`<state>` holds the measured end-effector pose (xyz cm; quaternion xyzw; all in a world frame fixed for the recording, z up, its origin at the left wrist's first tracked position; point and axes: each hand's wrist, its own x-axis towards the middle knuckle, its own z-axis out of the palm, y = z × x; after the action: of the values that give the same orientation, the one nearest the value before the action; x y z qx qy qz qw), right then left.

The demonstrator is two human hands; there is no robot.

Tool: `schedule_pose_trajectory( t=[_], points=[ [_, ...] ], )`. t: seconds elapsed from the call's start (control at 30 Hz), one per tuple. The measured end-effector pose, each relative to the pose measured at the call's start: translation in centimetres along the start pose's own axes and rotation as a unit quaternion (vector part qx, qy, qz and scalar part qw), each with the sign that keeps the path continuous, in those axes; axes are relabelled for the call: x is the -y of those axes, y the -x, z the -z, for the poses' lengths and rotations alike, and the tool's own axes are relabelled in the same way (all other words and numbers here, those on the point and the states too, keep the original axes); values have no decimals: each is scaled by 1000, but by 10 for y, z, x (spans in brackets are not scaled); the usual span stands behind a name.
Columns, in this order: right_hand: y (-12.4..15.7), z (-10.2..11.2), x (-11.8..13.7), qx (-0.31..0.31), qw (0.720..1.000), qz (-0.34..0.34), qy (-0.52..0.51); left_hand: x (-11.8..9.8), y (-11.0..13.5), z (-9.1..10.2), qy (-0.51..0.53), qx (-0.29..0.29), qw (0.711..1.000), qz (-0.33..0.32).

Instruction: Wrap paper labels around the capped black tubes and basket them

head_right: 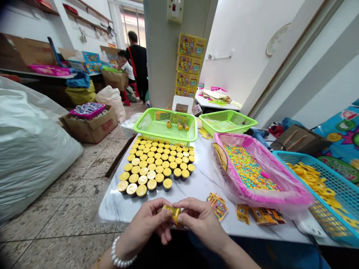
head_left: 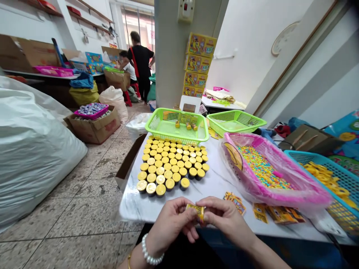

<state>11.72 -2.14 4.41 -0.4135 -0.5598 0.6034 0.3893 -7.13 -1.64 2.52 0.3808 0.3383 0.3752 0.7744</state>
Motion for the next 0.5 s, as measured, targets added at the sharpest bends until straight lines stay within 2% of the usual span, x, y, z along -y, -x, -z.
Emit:
schedule_pose_trajectory(
  t=[0.1,0.2,0.27,0.33,0.4,0.43,0.5],
  points=[
    [-8,0,18,54,990,48,121,1,-4,2,15,-29,999,-27],
    [-36,8,49,74,942,123,303,2,-5,1,34,-53,997,-52],
    [-68,19,74,12,917,159,365,2,-3,-2,31,-83,993,-76],
    [-103,36,94,-105,909,185,358,5,2,-4,-1,-111,989,-95],
    [-126,54,104,-166,899,196,355,9,8,-5,-51,-123,986,-101],
    [-129,62,105,-176,892,196,368,12,11,-5,-78,-125,984,-101],
    [-116,70,98,-181,862,206,427,19,16,-4,-126,-130,978,-103]
  ],
)
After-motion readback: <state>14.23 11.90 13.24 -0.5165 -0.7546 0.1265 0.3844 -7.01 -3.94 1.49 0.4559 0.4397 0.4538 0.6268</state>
